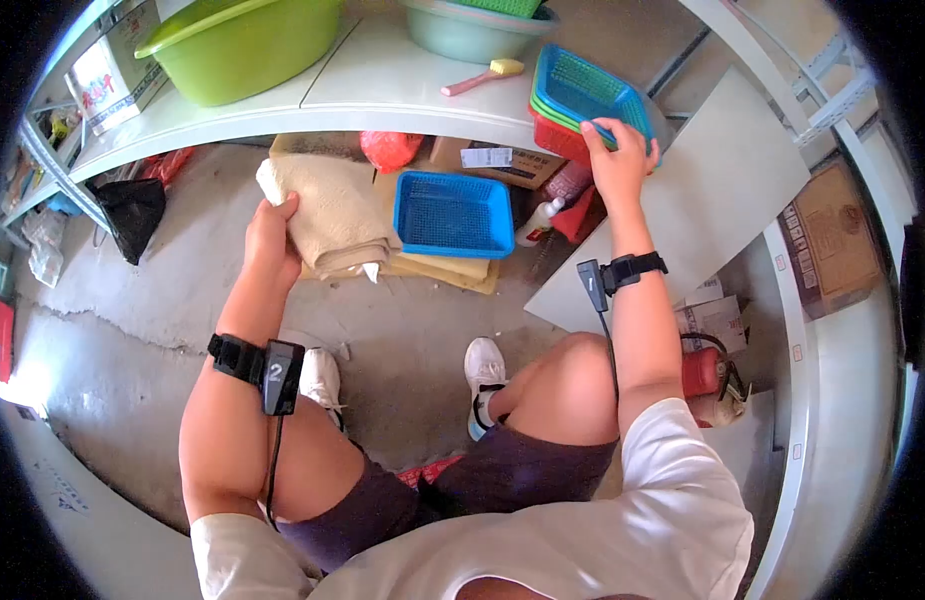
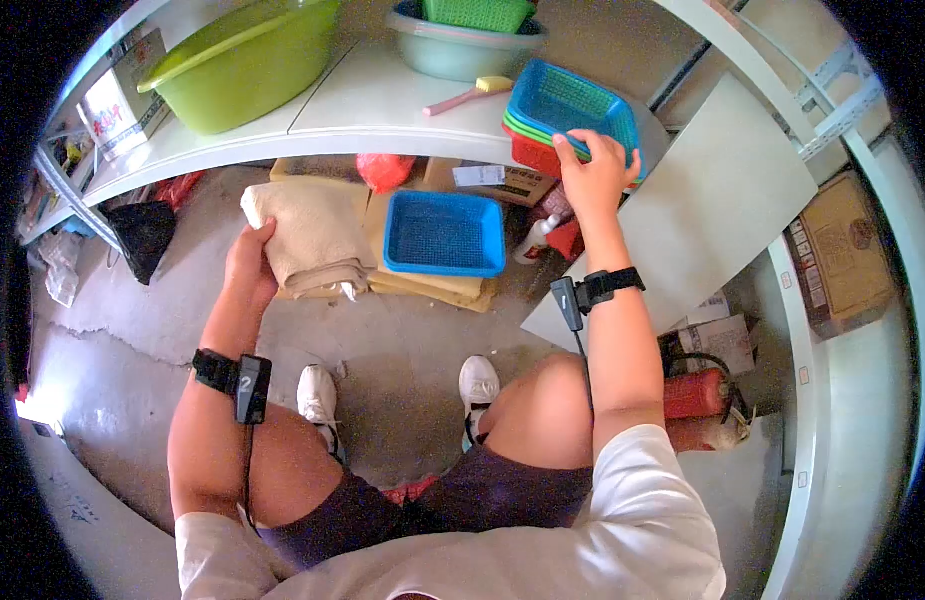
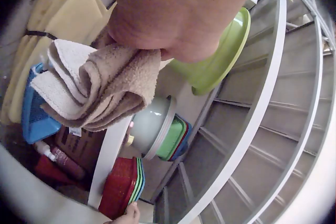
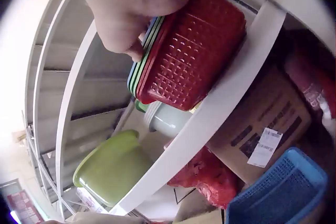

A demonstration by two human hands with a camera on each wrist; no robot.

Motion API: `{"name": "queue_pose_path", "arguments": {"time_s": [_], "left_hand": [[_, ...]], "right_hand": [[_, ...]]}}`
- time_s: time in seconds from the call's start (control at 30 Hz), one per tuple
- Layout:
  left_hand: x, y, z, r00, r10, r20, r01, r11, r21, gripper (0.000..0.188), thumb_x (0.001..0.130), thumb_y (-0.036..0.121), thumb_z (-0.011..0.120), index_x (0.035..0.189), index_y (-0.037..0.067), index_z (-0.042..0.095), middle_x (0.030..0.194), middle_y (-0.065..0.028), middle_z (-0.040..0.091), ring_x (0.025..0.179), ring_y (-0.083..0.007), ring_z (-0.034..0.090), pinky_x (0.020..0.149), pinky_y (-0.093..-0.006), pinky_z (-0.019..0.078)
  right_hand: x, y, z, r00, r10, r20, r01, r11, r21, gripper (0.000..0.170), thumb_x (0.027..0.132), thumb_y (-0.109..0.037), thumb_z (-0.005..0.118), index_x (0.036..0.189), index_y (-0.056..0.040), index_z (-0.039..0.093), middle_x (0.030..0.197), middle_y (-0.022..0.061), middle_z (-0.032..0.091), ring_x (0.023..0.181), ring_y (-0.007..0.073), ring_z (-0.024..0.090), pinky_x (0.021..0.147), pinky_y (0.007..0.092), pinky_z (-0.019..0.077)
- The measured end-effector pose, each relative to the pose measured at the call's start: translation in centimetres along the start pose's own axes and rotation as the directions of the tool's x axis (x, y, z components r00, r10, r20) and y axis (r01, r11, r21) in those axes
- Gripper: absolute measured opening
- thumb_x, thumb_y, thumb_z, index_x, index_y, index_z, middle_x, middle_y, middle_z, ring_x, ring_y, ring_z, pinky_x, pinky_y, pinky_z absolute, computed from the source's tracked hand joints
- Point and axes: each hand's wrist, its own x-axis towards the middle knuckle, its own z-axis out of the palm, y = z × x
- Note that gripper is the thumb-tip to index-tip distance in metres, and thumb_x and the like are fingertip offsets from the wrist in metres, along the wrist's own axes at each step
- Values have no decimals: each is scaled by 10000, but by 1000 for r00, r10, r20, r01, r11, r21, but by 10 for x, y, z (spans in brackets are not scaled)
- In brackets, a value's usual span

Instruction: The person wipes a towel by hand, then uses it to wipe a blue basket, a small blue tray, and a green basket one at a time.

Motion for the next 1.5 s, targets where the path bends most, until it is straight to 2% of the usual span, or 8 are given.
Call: {"name": "queue_pose_path", "arguments": {"time_s": [0.23, 0.43, 0.67, 0.8, 0.97, 1.23, 1.3, 1.5], "left_hand": [[2, 1, -1, 1000, -29, -4, 29, 1000, 6, 325, 959, 86, 494, 1259, -13, 421, 1222, -181, 533, 1111, -326, 573, 933, -479, 513], [3, 1, -2, 1000, -14, -9, 14, 1000, 14, 319, 960, 88, 494, 1255, -9, 424, 1217, -177, 537, 1100, -325, 578, 919, -471, 523], [-4, 3, 6, 998, 10, 65, -9, 1000, -4, 375, 970, 109, 474, 1326, 20, 395, 1259, -175, 526, 1157, -326, 548, 978, -478, 484], [-17, 9, 20, 959, 47, 281, -21, 995, -96, 405, 988, 148, 454, 1369, 49, 363, 1309, -159, 511, 1198, -317, 529, 1004, -482, 466], [-19, 14, 21, 914, 134, 383, -21, 958, -284, 446, 1012, 157, 407, 1436, 97, 286, 1369, -126, 466, 1234, -293, 501, 1039, -452, 441], [-21, 36, 6, 862, 348, 369, -170, 883, -437, 391, 1019, 218, 404, 1383, 74, 398, 1273, -105, 575, 1151, -288, 569, 994, -456, 471], [-24, 42, 4, 838, 377, 395, -263, 912, -314, 427, 1016, 174, 393, 1428, 143, 287, 1376, -103, 471, 1227, -286, 517, 1014, -479, 463], [-52, 24, 22, 873, -9, 488, -40, 995, 90, 373, 977, 132, 494, 1337, 51, 437, 1245, -99, 568, 1124, -222, 575, 972, -393, 493]], "right_hand": [[13, 5, 5, 969, 124, -213, -90, 983, 161, 293, 859, -382, 670, 1002, -128, 641, 1024, 71, 641, 1035, 277, 540, 969, 430, 287], [8, -5, -3, 977, 19, -214, -16, 1000, 13, 279, 821, -248, 730, 1016, -116, 580, 1068, 85, 566, 1046, 316, 489, 917, 447, 306], [-5, -52, -34, 906, -284, -314, 326, 941, 89, 255, 767, -108, 689, 992, -147, 574, 1037, 59, 579, 1017, 290, 506, 917, 428, 293], [-28, -90, -56, 824, -547, -148, 565, 769, 299, 326, 691, -47, 664, 985, -150, 565, 1044, 35, 612, 985, 271, 542, 892, 429, 320], [-53, -138, -69, 506, -848, 154, 648, 493, 581, 209, 752, -87, 612, 950, -122, 553, 1022, 16, 644, 972, 235, 579, 825, 381, 414], [-67, -166, -88, 412, -906, 95, 606, 350, 714, 280, 776, -120, 616, 1053, -108, 649, 962, 46, 655, 836, 227, 625, 724, 346, 486], [-67, -168, -92, 379, -917, 126, 595, 346, 726, 281, 765, -101, 623, 1045, -84, 638, 967, 69, 660, 862, 253, 646, 733, 367, 507], [-69, -166, -83, 407, -909, 88, 627, 348, 697, 286, 782, -139, 610, 1066, -138, 650, 1004, 59, 656, 897, 244, 649, 755, 356, 517]]}}
